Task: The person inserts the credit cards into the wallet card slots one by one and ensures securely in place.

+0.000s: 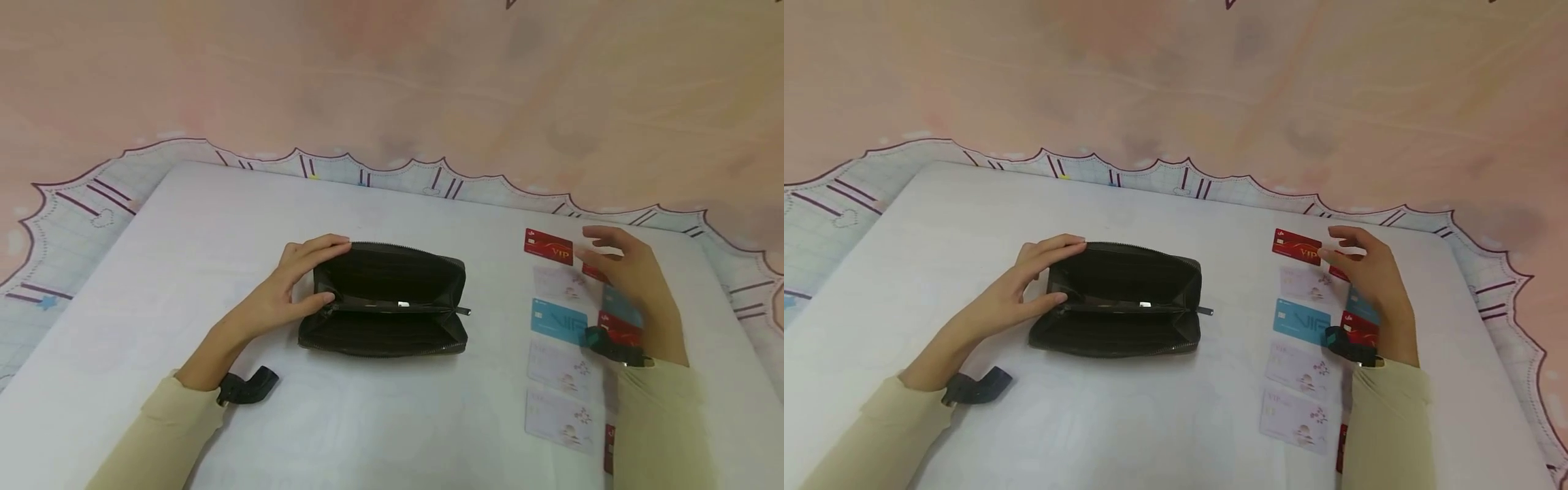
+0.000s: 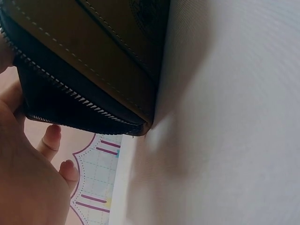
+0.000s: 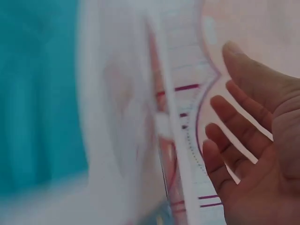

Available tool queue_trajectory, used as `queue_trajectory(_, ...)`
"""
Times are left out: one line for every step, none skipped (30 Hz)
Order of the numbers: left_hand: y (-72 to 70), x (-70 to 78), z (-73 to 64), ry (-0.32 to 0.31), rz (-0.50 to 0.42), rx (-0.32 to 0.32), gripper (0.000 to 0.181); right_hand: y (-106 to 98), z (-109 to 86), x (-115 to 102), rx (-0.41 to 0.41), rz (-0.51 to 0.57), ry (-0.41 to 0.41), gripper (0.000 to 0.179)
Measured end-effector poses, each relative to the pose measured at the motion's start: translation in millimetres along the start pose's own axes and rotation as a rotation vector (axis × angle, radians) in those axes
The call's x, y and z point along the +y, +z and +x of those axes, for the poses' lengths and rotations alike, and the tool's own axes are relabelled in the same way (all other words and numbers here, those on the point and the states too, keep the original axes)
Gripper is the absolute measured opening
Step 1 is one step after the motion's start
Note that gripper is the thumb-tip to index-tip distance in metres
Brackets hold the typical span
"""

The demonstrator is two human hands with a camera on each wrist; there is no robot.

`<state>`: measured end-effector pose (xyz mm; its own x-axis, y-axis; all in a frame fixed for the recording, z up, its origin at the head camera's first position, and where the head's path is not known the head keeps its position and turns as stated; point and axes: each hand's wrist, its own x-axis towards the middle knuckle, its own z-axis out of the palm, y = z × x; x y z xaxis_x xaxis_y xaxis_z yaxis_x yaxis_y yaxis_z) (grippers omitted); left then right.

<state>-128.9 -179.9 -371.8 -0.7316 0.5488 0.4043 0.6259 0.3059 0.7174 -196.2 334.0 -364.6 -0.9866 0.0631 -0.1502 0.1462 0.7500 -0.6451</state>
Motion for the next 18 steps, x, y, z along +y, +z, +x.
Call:
queue_trajectory(-0.1,0.0,-0.1,0.006,-0.005,0.004,0.066,1.4,2.0,0.5,0.006,0.011,-0.003,0.073)
queue_trajectory(0.0,-0.1,-0.2,0.013,-0.008,0.005,0.066,3.2,3.5,1.3,0.010,0.023,-0.004,0.072)
queue_trajectory(0.1,-0.1,-0.3,0.019,-0.009,0.005,0.066,5.4,4.7,2.4,0.015,0.031,-0.002,0.072)
queue_trajectory(0.5,0.0,0.2,0.020,-0.012,0.002,0.065,7.8,5.1,4.4,0.018,0.039,0.000,0.071)
queue_trajectory(1.0,-0.1,0.5,0.019,-0.012,0.000,0.065,10.3,5.7,6.2,0.018,0.038,0.000,0.071)
queue_trajectory(1.3,-0.1,0.6,0.014,-0.011,-0.003,0.065,12.8,6.2,7.8,0.016,0.032,0.000,0.072)
queue_trajectory(1.4,0.1,0.7,0.006,-0.010,-0.005,0.064,15.3,6.8,8.8,0.015,0.027,-0.007,0.072)
queue_trajectory(1.3,0.5,0.3,-0.001,-0.006,-0.005,0.064,17.8,7.7,9.6,0.013,0.016,-0.013,0.072)
queue_trajectory(1.3,0.7,-0.3,-0.009,-0.004,-0.003,0.064,20.1,8.4,9.9,0.010,0.002,-0.015,0.074)
queue_trajectory(1.1,0.9,-0.9,-0.018,0.000,-0.002,0.064,22.1,9.2,9.9,0.009,-0.016,-0.021,0.074)
queue_trajectory(0.9,1.0,-1.3,-0.026,0.002,-0.001,0.064,23.9,10.0,9.6,0.010,-0.037,-0.022,0.074)
queue_trajectory(0.7,1.2,-1.8,-0.032,0.004,-0.003,0.065,25.5,10.7,9.1,0.011,-0.049,-0.025,0.074)
queue_trajectory(0.5,1.5,-2.1,-0.036,0.005,-0.004,0.065,26.9,11.3,8.8,0.012,-0.063,-0.026,0.074)
queue_trajectory(0.5,1.4,-2.4,-0.040,0.008,-0.006,0.065,28.3,12.1,8.6,0.013,-0.076,-0.023,0.074)
queue_trajectory(0.6,1.1,-2.2,-0.038,0.007,-0.005,0.065,29.4,12.8,8.0,0.011,-0.081,-0.017,0.074)
queue_trajectory(0.5,1.1,-2.1,-0.039,0.008,-0.004,0.065,30.4,13.7,7.8,0.009,-0.084,-0.017,0.074)
queue_trajectory(0.5,0.8,-1.8,-0.038,0.007,-0.002,0.064,31.3,14.6,7.6,0.006,-0.084,-0.018,0.074)
queue_trajectory(0.6,0.6,-1.5,-0.038,0.008,0.000,0.064,32.0,15.4,7.4,0.003,-0.081,-0.020,0.074)
